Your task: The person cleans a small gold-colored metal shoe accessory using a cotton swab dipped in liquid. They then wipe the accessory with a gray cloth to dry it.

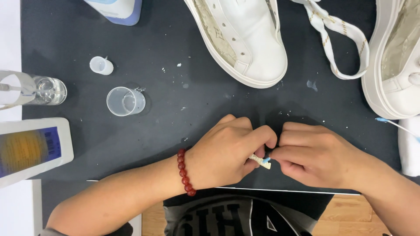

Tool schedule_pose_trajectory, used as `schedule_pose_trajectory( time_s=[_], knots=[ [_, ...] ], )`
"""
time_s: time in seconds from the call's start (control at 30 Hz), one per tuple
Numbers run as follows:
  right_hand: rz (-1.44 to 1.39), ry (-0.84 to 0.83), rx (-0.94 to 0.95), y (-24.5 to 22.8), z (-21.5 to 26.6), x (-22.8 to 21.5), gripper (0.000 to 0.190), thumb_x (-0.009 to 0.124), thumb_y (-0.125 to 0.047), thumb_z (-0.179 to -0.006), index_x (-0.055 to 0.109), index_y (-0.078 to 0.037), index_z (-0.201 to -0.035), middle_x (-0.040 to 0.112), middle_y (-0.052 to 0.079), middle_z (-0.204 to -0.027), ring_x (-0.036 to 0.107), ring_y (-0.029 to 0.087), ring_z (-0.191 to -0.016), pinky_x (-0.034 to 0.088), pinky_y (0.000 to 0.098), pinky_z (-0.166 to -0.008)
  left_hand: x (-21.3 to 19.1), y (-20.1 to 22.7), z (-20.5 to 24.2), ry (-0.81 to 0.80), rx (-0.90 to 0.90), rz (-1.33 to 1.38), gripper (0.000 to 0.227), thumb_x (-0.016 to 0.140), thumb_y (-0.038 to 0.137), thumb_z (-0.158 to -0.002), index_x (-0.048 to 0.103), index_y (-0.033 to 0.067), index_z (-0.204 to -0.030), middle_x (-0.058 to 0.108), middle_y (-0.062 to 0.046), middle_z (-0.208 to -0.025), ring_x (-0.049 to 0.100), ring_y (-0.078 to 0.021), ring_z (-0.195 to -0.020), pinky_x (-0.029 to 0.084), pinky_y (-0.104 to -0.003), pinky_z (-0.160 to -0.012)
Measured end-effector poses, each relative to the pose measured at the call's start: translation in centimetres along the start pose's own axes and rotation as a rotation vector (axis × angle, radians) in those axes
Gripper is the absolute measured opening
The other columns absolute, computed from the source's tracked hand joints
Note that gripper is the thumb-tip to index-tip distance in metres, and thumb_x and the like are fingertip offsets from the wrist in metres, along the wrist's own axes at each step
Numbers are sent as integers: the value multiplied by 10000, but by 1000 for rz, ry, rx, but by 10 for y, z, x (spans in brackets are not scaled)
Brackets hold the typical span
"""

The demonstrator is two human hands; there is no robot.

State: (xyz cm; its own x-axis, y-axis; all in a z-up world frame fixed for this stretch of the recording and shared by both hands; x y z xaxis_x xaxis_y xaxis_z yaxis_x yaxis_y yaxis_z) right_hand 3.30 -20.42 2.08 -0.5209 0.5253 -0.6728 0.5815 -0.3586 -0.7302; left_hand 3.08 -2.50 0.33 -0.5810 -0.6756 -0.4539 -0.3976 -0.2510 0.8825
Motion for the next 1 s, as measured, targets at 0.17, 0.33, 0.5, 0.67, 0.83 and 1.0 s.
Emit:
schedule_pose_trajectory(
  time_s=[0.17, 0.33, 0.5, 0.67, 0.83, 1.0],
  knots=[
    [26, -38, 36, 2, 3, -2, 172, 753, 7, -646, 715, -74, -792, 600, 16, -728, 580, 210, -639, 474, 346, -501, -2, 1, 1, 13, 7, -4, 382, 800, 57, -769, 593, 143, -1078, 668, 79, -816, 617, -188, -857, 442, -374, -802],
    [-19, -58, 25, -1, 3, -4, 169, 743, 2, -648, 709, -78, -792, 603, 4, -726, 579, 194, -641, 474, 323, -494, -1, 1, 0, 13, 12, -6, 388, 794, 43, -755, 597, 148, -1073, 667, 82, -817, 620, -181, -856, 445, -369, -801],
    [24, 156, 92, 1, 7, -18, 187, 779, 22, -663, 720, -35, -831, 582, 43, -666, 576, 195, -581, 448, 318, -498, -7, 3, 3, 90, 45, 38, 381, 776, 6, -771, 592, 121, -1084, 670, 40, -844, 664, -199, -839, 507, -363, -800],
    [-59, 347, 143, -5, 17, -30, 174, 758, 68, -754, 689, 42, -911, 656, 86, -758, 638, 188, -649, 483, 285, -567, -15, 13, 7, 233, 55, 182, 344, 789, -17, -862, 576, 83, -1113, 678, -31, -958, 730, -189, -841, 582, -284, -745],
    [-109, 410, 94, -13, 21, -31, 160, 746, 73, -772, 666, 79, -910, 667, 121, -775, 685, 212, -682, 527, 284, -590, -18, 18, 11, 368, 105, 197, 344, 803, -54, -884, 574, 59, -1115, 676, -63, -991, 720, -196, -792, 579, -258, -689],
    [-95, 407, 62, -17, 17, -30, 166, 750, 66, -770, 652, 67, -904, 686, 143, -816, 729, 257, -751, 593, 317, -647, -18, 21, 15, 422, 221, 201, 345, 798, -95, -913, 574, 49, -1132, 658, -81, -989, 709, -238, -844, 587, -299, -748]
  ],
)
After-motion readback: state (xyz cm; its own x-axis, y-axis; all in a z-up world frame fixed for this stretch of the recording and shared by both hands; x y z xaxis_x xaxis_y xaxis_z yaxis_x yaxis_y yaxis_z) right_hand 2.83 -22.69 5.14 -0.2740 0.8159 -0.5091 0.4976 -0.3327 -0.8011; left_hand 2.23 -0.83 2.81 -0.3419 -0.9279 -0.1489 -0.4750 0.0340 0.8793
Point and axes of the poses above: each hand's wrist, its own z-axis away from the middle knuckle, its own x-axis out of the palm, y = z × x, the point moved 4 cm from there along -z, towards the middle knuckle
